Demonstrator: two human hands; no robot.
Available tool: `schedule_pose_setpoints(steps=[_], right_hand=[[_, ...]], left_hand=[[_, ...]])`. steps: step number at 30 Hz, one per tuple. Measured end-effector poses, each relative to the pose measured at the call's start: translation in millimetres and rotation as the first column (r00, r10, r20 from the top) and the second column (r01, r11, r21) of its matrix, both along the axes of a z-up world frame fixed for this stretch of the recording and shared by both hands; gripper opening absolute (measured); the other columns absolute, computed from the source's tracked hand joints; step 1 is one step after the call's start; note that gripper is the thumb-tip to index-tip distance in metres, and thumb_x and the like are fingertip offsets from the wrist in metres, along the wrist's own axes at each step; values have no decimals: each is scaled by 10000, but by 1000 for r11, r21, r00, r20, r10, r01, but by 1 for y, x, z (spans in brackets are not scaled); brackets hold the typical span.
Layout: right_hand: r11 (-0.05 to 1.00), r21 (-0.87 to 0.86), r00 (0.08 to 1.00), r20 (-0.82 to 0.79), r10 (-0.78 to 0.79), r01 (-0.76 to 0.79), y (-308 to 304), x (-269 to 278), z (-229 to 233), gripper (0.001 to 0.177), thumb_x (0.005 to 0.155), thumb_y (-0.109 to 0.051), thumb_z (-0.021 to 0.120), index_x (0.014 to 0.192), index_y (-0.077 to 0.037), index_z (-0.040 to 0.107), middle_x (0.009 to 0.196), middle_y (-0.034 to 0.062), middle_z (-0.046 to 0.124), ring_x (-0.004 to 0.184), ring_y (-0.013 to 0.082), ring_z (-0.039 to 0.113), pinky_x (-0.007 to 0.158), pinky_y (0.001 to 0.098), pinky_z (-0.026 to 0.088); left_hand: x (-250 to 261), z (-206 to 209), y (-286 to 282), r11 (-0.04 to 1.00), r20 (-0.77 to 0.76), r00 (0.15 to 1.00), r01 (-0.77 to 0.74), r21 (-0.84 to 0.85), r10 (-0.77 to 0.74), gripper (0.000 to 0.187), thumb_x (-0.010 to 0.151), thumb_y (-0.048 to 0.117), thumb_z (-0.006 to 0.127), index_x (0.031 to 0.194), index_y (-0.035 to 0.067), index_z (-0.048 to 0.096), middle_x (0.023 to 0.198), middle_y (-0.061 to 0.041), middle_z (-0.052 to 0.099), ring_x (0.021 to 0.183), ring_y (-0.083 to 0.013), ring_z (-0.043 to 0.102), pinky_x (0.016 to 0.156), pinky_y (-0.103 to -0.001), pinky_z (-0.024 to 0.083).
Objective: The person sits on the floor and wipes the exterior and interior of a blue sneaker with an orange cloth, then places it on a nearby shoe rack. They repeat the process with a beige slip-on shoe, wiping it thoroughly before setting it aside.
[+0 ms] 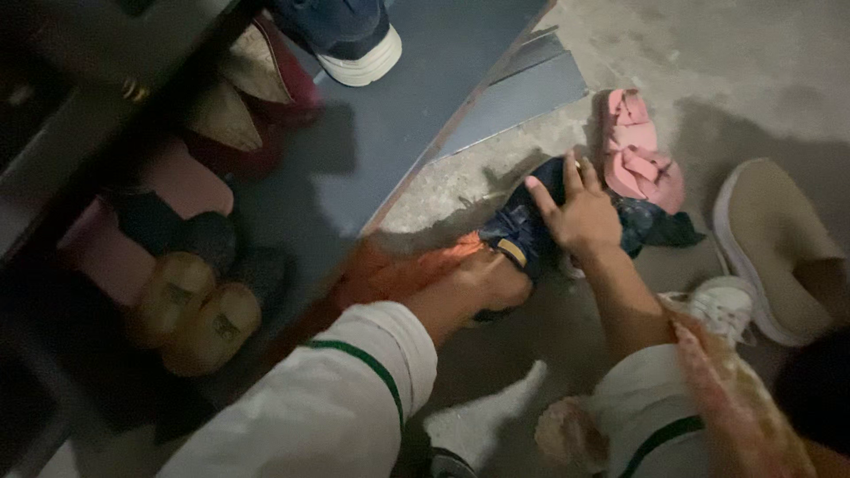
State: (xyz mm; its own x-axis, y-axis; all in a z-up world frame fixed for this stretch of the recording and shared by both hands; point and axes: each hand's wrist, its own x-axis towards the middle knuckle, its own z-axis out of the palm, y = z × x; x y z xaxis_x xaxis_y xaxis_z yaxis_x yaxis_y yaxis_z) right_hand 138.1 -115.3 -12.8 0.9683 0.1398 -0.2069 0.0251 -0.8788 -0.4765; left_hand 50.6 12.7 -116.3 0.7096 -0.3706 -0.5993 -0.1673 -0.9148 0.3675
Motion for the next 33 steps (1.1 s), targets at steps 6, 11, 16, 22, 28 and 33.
schedule_pose_setpoints(steps=[6, 11, 16, 22, 28, 33], right_hand=[[997, 62, 996, 73, -60, 55, 0, 4, 3, 777, 949, -684, 524, 1504, -141, 547, 1551, 193, 476, 1414, 374, 487, 1151, 454, 420], [996, -17, 994, 65, -86, 87, 14, 17, 3, 785, 907, -706, 548, 1456, -145, 558, 1507, 229, 457, 1343, 411, 474, 1061, 490, 403], [993, -91, 997, 23, -76, 78, 18, 21, 14, 804, 912, -704, 575, 1467, -123, 562, 1413, 278, 552, 1310, 425, 537, 1056, 487, 457], [986, -91, 987, -58, -147, 141, 7, 19, 15, 774, 879, -656, 594, 1469, -156, 557, 1408, 224, 585, 1293, 387, 567, 1056, 476, 465], [992, 3, 992, -20, -122, 122, 4, 17, 21, 713, 923, -627, 571, 1471, -172, 564, 1492, 184, 533, 1321, 392, 534, 1082, 474, 434], [998, 37, 997, 63, -47, 45, 29, 24, 30, 729, 925, -665, 580, 1446, -155, 582, 1565, 166, 456, 1397, 383, 462, 1126, 458, 390]], left_hand=[[4, -23, -5, 1000, 44, 999, -20, -6, 21, 299, 949, 277, 561, 1088, 109, 765, 1176, -174, 718, 1128, -324, 689, 976, -463, 544], [27, -28, -22, 999, 71, 997, -29, -35, 31, 307, 948, 290, 563, 1102, 110, 758, 1187, -175, 712, 1136, -325, 683, 982, -463, 540], [42, -24, -17, 999, 87, 996, -19, -34, 22, 316, 947, 302, 565, 1115, 110, 751, 1197, -176, 706, 1144, -327, 678, 988, -462, 535], [50, -24, -6, 999, 80, 997, -15, -44, 18, 329, 945, 317, 567, 1132, 111, 742, 1210, -178, 698, 1153, -329, 671, 995, -462, 529], [45, -24, -10, 999, 89, 996, 9, -46, -5, 343, 944, 332, 569, 1148, 112, 733, 1223, -180, 691, 1163, -331, 664, 1002, -462, 524], [47, -26, -41, 998, 108, 994, 28, -52, -23, 355, 942, 345, 571, 1162, 112, 725, 1234, -181, 685, 1170, -333, 659, 1007, -462, 519]])
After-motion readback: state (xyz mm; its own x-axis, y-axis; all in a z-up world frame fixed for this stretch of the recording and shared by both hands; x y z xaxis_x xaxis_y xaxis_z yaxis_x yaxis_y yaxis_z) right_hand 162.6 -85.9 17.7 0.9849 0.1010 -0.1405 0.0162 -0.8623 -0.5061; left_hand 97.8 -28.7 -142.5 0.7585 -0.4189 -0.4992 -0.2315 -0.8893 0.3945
